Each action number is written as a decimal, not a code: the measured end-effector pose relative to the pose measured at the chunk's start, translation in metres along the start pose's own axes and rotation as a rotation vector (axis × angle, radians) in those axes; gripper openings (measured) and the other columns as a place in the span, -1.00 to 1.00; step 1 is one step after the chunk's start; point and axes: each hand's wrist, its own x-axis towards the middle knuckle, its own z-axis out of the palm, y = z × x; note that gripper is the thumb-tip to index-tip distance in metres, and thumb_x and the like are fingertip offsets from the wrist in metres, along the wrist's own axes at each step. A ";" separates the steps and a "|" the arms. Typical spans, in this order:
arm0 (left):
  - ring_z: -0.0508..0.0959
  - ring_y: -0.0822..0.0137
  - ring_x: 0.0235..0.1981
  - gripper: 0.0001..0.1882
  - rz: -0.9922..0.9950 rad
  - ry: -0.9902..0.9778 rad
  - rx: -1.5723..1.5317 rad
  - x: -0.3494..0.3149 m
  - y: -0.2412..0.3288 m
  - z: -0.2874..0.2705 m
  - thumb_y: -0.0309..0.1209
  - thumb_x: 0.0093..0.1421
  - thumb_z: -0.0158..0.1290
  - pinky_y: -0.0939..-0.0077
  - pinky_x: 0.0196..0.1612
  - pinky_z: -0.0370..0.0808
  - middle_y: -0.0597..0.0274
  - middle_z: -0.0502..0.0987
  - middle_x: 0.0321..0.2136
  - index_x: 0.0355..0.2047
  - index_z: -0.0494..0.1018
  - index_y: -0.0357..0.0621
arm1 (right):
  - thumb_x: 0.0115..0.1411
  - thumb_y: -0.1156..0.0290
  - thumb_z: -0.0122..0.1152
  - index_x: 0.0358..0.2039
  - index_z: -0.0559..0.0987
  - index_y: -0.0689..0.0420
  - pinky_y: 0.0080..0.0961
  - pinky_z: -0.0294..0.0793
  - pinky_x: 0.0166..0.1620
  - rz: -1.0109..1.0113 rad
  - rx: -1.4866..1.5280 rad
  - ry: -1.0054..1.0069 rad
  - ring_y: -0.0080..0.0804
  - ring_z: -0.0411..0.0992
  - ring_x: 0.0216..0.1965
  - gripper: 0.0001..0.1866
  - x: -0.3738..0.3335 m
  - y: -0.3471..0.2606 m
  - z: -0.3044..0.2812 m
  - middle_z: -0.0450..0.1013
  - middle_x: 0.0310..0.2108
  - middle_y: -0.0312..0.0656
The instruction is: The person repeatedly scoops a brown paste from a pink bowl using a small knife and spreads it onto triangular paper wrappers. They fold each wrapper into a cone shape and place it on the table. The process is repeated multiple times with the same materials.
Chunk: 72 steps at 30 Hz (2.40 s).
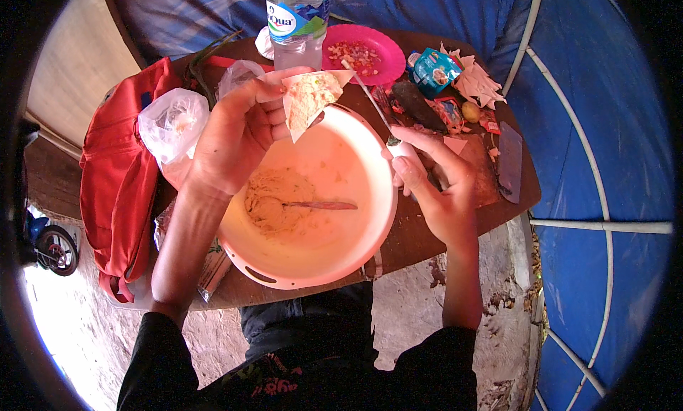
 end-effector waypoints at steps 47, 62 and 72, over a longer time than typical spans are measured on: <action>0.63 0.33 -0.18 -0.61 0.114 0.128 0.305 0.001 0.009 -0.013 -0.47 0.31 -0.15 0.49 -0.06 0.56 0.03 0.59 -0.15 0.12 0.33 -0.32 | 0.12 0.49 0.26 -0.18 0.63 0.19 -0.28 0.45 -0.27 -0.046 -0.659 0.080 -0.13 0.51 -0.37 -0.77 0.060 0.081 0.002 0.49 -0.41 0.01; 0.61 0.31 -0.12 -0.68 0.237 0.296 0.335 0.002 0.026 -0.015 -0.42 0.35 -0.11 0.46 0.03 0.50 0.05 0.59 -0.14 0.05 0.38 -0.29 | 0.24 0.44 0.24 -0.25 0.64 0.32 -0.63 0.48 -0.27 -0.156 0.196 -0.299 -0.58 0.48 -0.40 -0.81 0.135 -0.032 0.048 0.57 -0.42 -0.19; 0.66 0.32 -0.31 -0.74 0.107 0.189 0.480 0.002 0.034 -0.037 -0.42 0.31 -0.03 0.53 -0.14 0.59 0.05 0.64 -0.30 -0.17 0.54 -0.37 | 0.22 0.49 0.25 -0.29 0.63 0.36 -0.69 0.43 -0.24 -0.274 -0.076 -0.198 -0.68 0.44 -0.37 -0.84 0.138 -0.051 0.056 0.56 -0.42 -0.28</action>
